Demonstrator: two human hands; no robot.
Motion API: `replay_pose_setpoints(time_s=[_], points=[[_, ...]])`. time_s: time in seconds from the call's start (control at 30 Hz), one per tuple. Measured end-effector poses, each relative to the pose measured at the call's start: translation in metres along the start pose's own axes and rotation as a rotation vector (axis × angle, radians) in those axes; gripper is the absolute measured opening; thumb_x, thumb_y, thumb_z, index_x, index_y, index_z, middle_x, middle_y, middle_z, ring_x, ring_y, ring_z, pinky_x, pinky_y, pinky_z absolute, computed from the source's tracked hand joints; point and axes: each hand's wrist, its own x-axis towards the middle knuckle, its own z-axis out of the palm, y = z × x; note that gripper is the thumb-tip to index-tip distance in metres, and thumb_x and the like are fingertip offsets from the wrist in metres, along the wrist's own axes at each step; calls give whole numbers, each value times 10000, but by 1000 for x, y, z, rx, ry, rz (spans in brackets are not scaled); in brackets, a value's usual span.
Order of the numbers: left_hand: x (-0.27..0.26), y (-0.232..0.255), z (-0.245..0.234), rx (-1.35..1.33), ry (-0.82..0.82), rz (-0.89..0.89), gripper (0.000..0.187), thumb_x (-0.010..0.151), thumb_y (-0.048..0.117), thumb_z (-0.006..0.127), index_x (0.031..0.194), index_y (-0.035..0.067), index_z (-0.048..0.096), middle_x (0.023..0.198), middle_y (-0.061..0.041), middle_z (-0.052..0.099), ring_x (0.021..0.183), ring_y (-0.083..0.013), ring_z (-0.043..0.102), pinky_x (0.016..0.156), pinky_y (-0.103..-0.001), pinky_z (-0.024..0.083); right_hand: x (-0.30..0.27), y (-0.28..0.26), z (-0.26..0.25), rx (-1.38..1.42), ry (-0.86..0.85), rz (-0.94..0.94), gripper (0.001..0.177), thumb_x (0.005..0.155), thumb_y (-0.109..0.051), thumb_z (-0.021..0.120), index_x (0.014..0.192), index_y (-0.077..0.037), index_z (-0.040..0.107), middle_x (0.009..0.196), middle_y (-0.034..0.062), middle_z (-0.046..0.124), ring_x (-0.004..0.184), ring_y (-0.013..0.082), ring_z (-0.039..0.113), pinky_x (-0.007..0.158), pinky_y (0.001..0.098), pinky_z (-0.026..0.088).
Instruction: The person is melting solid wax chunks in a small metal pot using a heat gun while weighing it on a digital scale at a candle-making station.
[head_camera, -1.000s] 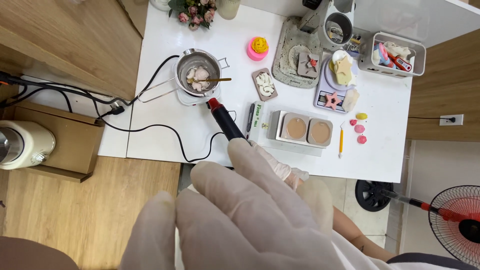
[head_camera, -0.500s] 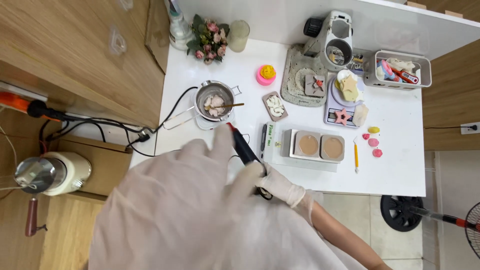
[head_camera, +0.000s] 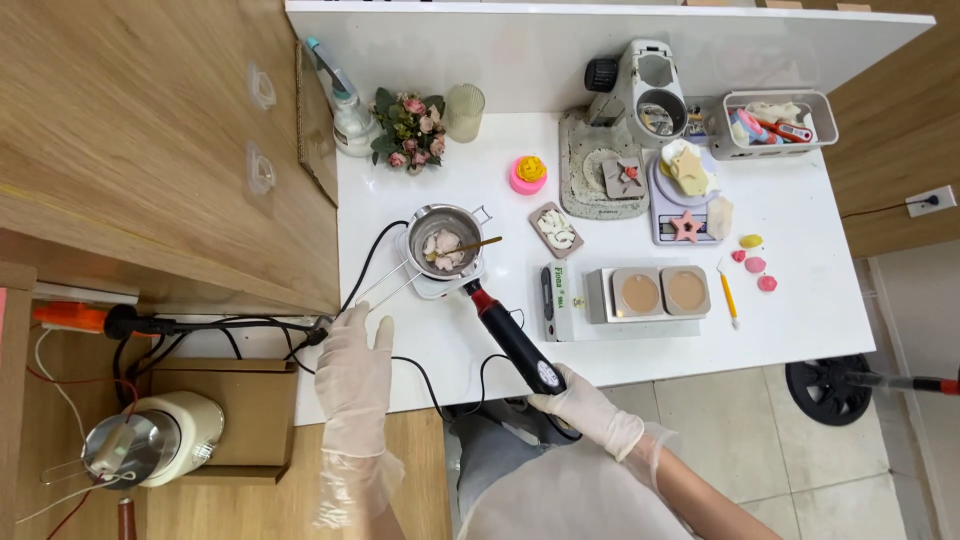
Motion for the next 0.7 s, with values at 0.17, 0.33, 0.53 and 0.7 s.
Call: replay_pose_setpoints(time_s=[0.17, 0.33, 0.53, 0.7], points=[[-11, -1, 19, -160, 214, 128, 431, 960, 424, 663, 1306, 166, 655, 1329, -50, 668, 1042, -286, 691, 900, -406, 556, -20, -15, 9, 61, 7, 12, 559, 820, -332, 836, 1214, -13, 601, 822, -10, 662, 697, 57, 567, 600, 233, 493], [-15, 8, 15, -339, 287, 194, 379, 983, 329, 685, 1299, 121, 666, 1323, -87, 662, 1180, -304, 645, 996, -412, 512, -30, -39, 6, 47, 6, 90, 532, 827, -362, 802, 1187, -24, 606, 785, 1, 629, 642, 82, 519, 543, 258, 439], [-32, 10, 4, -360, 157, 92, 391, 965, 319, 687, 1290, 105, 660, 1326, -83, 656, 1181, -308, 623, 996, -419, 492, -33, -66, 3, 72, -15, 84, 464, 844, -331, 785, 1158, -46, 598, 757, -6, 615, 563, 53, 504, 475, 234, 411], [-38, 4, 3, -380, 158, 28, 385, 995, 328, 666, 1312, 109, 659, 1354, -99, 639, 1211, -303, 621, 999, -422, 497, -27, -84, -5, 138, -73, 168, 415, 851, -298, 765, 1143, -66, 581, 698, -14, 542, 455, 71, 408, 386, 263, 310]])
